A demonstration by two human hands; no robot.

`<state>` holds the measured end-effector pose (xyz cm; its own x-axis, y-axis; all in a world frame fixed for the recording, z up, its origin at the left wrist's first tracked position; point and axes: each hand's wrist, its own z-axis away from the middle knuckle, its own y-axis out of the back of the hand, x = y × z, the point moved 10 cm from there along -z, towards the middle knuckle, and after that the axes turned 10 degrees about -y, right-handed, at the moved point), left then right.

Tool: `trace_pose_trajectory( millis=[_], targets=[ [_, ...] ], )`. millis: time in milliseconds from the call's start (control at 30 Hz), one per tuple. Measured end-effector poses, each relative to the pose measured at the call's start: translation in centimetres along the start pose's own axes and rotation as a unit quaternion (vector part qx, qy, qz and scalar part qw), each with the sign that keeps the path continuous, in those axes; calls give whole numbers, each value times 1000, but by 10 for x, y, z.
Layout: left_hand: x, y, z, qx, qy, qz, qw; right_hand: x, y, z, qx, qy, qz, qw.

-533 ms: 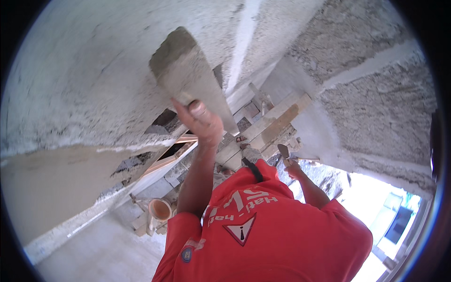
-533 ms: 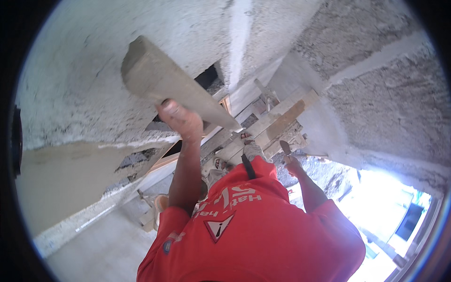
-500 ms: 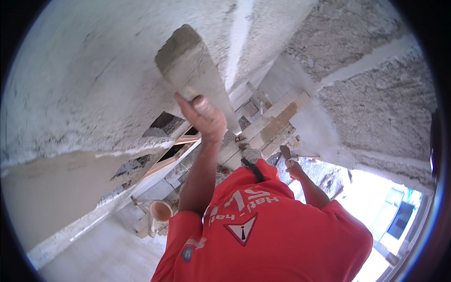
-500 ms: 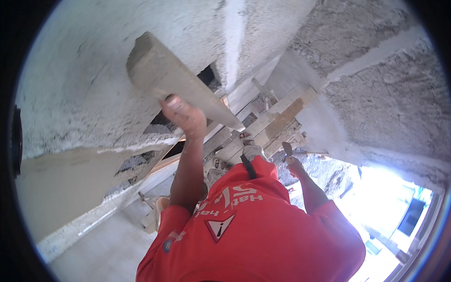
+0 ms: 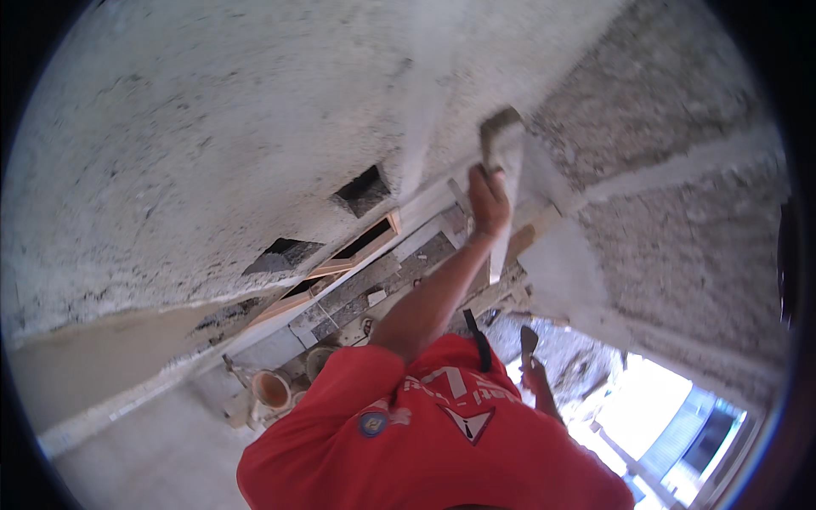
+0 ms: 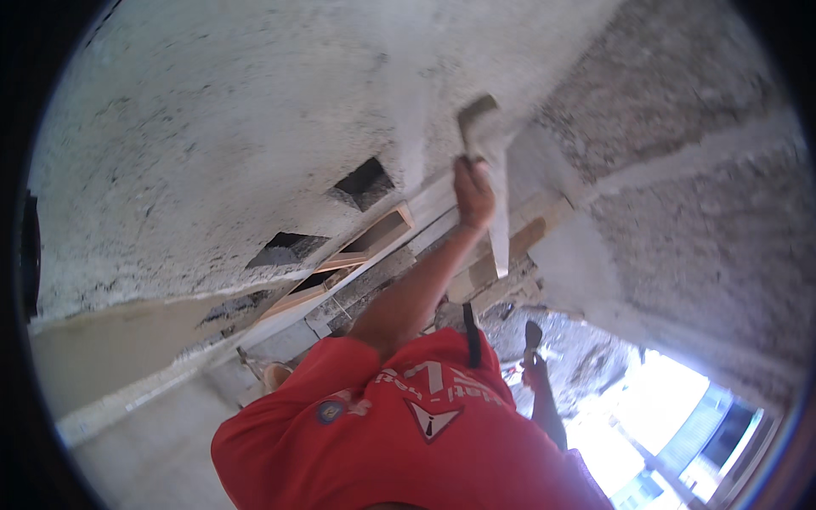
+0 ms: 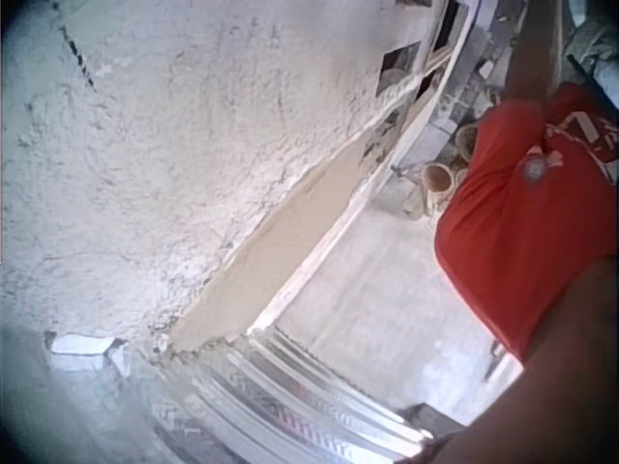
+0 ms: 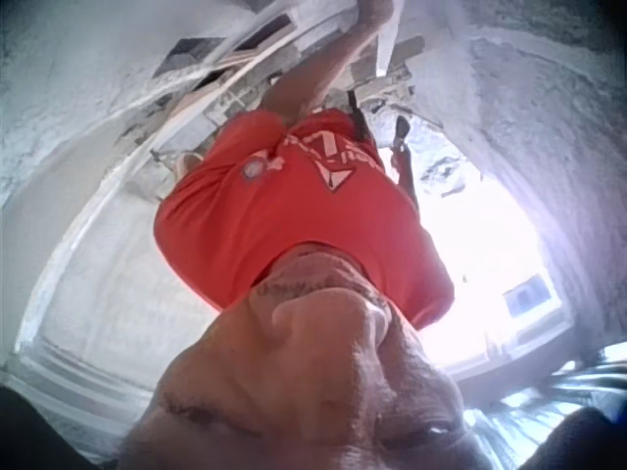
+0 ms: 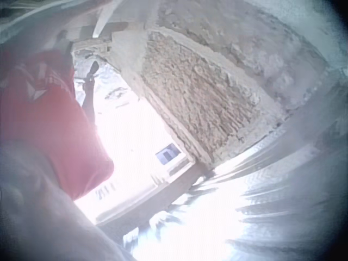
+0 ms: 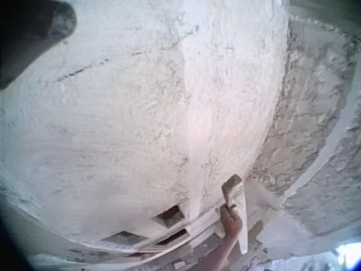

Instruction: The person smooths plaster on a wall using a wooden straight edge and then applies more plaster from a bucket using a trowel.

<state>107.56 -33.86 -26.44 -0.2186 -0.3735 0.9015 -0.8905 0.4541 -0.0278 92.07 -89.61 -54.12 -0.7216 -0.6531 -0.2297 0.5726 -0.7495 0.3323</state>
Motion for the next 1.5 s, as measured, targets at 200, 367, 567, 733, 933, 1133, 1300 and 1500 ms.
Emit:
trace_pose_trajectory(
  millis=[200, 367, 567, 733, 933, 1133, 1300, 1500],
  targets=[
    [-56, -35, 19, -46, 26, 5, 999, -42, 5, 2, -3, -14, 25, 1000],
    [-102, -52, -11, -72, 55, 2, 996, -94, 27, 4, 18, 28, 75, 997],
    [-178, -54, -56, -76, 214, -75, 971, -201, 3, -34, -25, 51, 170, 984],
    [-159, -46, -57, -92, 224, -115, 964, -268, -12, -36, -33, 69, 255, 964],
    [-145, -38, -63, -66, 205, -143, 966, -325, -40, -28, -59, 99, 323, 940],
    [-150, 11, -20, -38, 202, -186, 961, -347, -90, -21, -90, 113, 387, 911],
    [-197, 112, 98, -76, 360, -159, 916, -358, -144, -8, -113, 128, 460, 871],
    [-206, 328, 219, 20, 470, -184, 863, -371, -196, 15, -108, 151, 531, 827]
  ],
)
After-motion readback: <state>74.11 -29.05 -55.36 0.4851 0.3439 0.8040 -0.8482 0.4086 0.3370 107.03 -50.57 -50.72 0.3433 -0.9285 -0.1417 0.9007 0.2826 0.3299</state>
